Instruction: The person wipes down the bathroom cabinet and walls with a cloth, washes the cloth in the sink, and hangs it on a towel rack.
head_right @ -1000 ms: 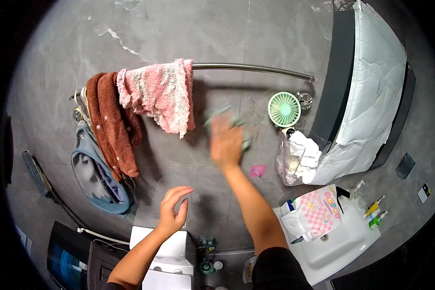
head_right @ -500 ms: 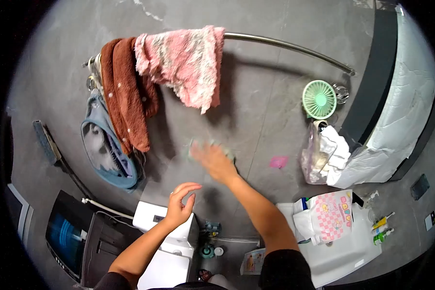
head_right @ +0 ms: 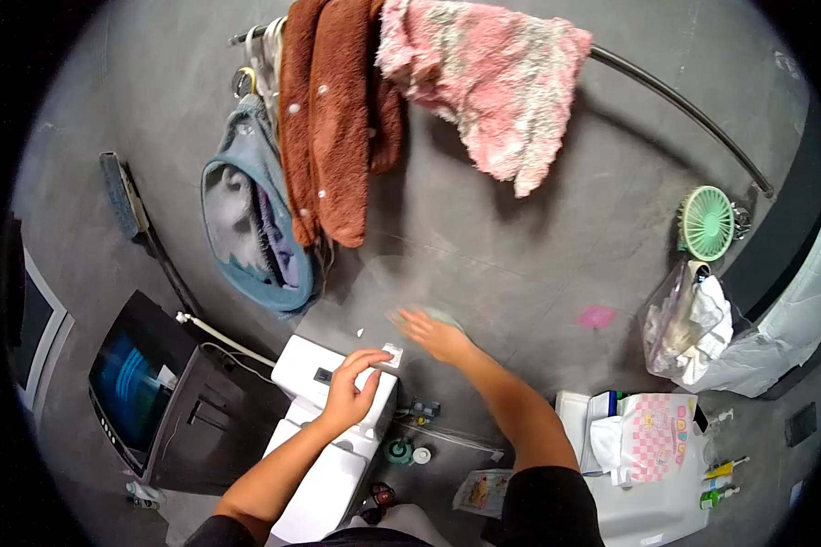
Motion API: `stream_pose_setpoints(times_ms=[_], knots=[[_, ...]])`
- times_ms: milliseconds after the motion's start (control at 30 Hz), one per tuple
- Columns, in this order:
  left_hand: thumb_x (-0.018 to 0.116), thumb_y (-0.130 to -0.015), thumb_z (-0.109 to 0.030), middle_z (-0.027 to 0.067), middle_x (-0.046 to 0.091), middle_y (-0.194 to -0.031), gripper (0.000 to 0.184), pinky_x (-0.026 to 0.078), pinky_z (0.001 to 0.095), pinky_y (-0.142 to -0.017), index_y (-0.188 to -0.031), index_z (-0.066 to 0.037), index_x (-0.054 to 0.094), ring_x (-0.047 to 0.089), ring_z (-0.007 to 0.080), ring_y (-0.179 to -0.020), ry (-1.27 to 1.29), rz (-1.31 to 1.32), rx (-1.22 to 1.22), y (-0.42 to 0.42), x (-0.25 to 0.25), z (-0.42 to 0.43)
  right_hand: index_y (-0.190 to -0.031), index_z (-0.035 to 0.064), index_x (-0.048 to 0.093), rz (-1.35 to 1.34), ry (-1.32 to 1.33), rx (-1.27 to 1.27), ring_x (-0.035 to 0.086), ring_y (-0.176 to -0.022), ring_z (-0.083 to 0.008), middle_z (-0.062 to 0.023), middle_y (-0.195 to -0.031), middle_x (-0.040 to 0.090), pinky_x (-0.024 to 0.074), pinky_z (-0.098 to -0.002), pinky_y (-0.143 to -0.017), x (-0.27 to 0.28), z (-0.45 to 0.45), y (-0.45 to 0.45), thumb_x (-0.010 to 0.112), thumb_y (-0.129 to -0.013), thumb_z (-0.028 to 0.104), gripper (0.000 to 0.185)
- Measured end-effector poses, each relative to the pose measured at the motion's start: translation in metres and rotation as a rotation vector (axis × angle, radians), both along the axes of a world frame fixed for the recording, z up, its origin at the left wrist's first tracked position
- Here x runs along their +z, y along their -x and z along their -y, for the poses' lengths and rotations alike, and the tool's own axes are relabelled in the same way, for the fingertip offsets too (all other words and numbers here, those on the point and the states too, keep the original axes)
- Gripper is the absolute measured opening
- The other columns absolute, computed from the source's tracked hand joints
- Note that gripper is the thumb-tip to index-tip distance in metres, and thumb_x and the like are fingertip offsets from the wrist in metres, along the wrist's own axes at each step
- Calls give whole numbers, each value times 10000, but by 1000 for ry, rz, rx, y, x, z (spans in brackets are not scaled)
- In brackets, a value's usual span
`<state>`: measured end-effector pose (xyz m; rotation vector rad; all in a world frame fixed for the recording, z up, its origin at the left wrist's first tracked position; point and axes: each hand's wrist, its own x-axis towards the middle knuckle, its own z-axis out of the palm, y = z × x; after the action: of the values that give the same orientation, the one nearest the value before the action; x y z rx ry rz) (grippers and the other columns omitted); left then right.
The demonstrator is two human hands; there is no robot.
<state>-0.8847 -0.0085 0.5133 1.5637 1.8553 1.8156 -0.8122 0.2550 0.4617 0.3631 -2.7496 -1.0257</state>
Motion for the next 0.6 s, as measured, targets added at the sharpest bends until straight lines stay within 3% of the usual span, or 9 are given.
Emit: stream_pose_setpoints(times_ms=[33, 133, 267, 367, 467, 533, 600], knots=[[558, -841, 62, 153, 659, -1099, 300, 475, 336, -906, -1104, -26, 671, 626, 291, -1043, 6, -12, 4, 1, -5, 6, -1529, 123, 269, 164, -60, 6, 191, -1488, -232, -46, -1599, 242, 190, -393, -1204, -21, -10, -15, 532, -850, 166, 730], [558, -835, 56, 146, 662, -1084, 298, 484, 353, -893, -1090, -40, 678, 629, 309, -1034, 64, 15, 31, 7, -19, 32, -1526, 129, 278, 126, -27, -27, 235, -1472, -230, -48, -1597, 249, 204, -401, -1200, -6, -15, -36, 513, -852, 135, 713], [551, -834, 61, 148, 662, -1065, 294, 490, 350, -881, -1082, -38, 675, 633, 322, -1011, 89, 65, 64, 8, -24, 42, -1493, 136, 360, -335, 257, -79, 308, -1434, -222, -46, -1582, 292, 245, -419, -1176, 94, 12, 7, 494, -845, 82, 664], [546, -863, 43, 135, 667, -1096, 274, 478, 342, -888, -1086, -42, 679, 631, 289, -1029, 100, 90, 16, 4, -34, 38, -1485, 104, 369, -374, 250, -98, 275, -1450, -248, -76, -1578, 297, 230, -430, -1175, 61, 25, 71, 504, -848, 118, 651], [546, -865, 43, 138, 671, -1071, 266, 471, 350, -914, -1082, -38, 677, 630, 297, -1027, 137, 129, -4, 0, -51, 39, -1477, 63, 366, -67, -83, 13, 229, -1467, -284, -112, -1576, 288, 199, -436, -1185, -20, 37, 95, 509, -867, 168, 635], [545, -867, 42, 134, 671, -1068, 266, 479, 347, -895, -1080, -41, 680, 634, 292, -1010, 154, 144, 25, 0, -66, 46, -1446, 38, 403, -34, -218, 80, 177, -1482, -310, -130, -1576, 280, 155, -437, -1201, -80, 22, 79, 530, -876, 239, 617], [543, -863, 50, 132, 668, -1066, 275, 487, 339, -865, -1080, -45, 681, 638, 291, -990, 193, 193, 27, -3, -77, 58, -1422, 61, 444, 196, -205, 84, 165, -1489, -276, -99, -1582, 275, 135, -417, -1213, -112, 5, 38, 536, -885, 281, 587]])
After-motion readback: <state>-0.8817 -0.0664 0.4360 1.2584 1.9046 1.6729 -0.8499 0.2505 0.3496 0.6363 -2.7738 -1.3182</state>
